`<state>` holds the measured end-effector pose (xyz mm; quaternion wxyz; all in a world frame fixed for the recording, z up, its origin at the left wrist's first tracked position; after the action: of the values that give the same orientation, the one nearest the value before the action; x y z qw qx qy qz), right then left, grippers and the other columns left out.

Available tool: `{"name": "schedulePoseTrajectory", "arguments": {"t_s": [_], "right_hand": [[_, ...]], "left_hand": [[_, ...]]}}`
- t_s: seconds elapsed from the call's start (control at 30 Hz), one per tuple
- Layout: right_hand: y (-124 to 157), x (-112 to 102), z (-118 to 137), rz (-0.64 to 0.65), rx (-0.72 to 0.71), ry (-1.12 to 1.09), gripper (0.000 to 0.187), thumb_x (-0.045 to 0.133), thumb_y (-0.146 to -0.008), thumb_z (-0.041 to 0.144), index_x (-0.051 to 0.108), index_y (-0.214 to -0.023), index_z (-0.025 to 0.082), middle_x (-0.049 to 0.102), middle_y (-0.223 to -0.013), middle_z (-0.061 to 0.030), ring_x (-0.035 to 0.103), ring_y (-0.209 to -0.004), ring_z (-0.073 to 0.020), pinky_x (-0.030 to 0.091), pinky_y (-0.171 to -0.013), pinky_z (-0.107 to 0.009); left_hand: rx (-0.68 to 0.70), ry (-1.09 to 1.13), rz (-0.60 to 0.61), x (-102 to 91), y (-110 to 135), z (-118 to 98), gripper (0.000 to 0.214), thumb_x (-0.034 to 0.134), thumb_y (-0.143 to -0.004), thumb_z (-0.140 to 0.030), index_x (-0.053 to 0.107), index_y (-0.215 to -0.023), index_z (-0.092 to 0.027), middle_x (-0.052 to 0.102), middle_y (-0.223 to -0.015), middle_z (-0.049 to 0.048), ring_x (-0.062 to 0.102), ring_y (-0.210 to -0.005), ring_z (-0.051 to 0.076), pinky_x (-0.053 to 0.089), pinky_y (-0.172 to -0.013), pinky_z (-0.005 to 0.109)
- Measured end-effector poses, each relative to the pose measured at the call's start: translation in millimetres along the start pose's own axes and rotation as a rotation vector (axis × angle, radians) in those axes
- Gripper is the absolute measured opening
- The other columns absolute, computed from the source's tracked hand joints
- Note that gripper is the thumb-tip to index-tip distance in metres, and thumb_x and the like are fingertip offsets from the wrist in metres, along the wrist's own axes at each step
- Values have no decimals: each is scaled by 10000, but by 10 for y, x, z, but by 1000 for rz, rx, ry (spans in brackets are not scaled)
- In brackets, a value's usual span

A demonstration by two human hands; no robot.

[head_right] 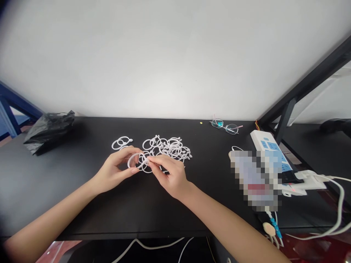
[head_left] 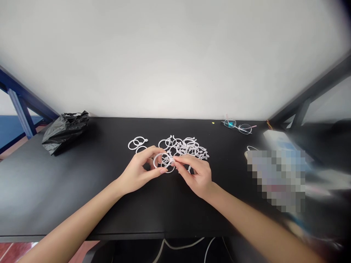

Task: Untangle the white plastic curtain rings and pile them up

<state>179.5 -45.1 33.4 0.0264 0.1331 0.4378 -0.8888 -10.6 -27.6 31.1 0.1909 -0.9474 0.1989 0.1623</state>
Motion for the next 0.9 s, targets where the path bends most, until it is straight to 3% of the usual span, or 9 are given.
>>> {"name": "schedulePoseTrajectory", "arguments": {"t_s": [0.23, 0.9], "right_hand": [[-17, -3, 2, 11, 9, -50, 250, 615, -893, 58, 715, -1064, 209, 770, -849, -61, 734, -740, -171, 616, -641, -291], [-4, 13, 9, 21, 93, -71, 204, 604, -901, 91, 730, -1006, 213, 775, -815, -38, 744, -725, -169, 615, -648, -276]], "left_hand": [[-65, 47, 15, -7, 4, 28, 328, 723, -845, -342, 594, -1120, -217, 558, -895, 2, 504, -683, 99, 512, -646, 236], [-22, -13, 47, -28, -12, -3, 249, 650, -901, -336, 575, -1092, -195, 522, -830, 3, 510, -731, 132, 485, -659, 249]]}}
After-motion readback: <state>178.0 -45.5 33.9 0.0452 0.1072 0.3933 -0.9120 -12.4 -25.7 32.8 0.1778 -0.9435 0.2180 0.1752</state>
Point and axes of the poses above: each hand's wrist, its own y-axis away from the middle knuckle, its own x-axis out of the palm, z = x × y, the point moved 3 cm from there along -y, towards the middle knuckle
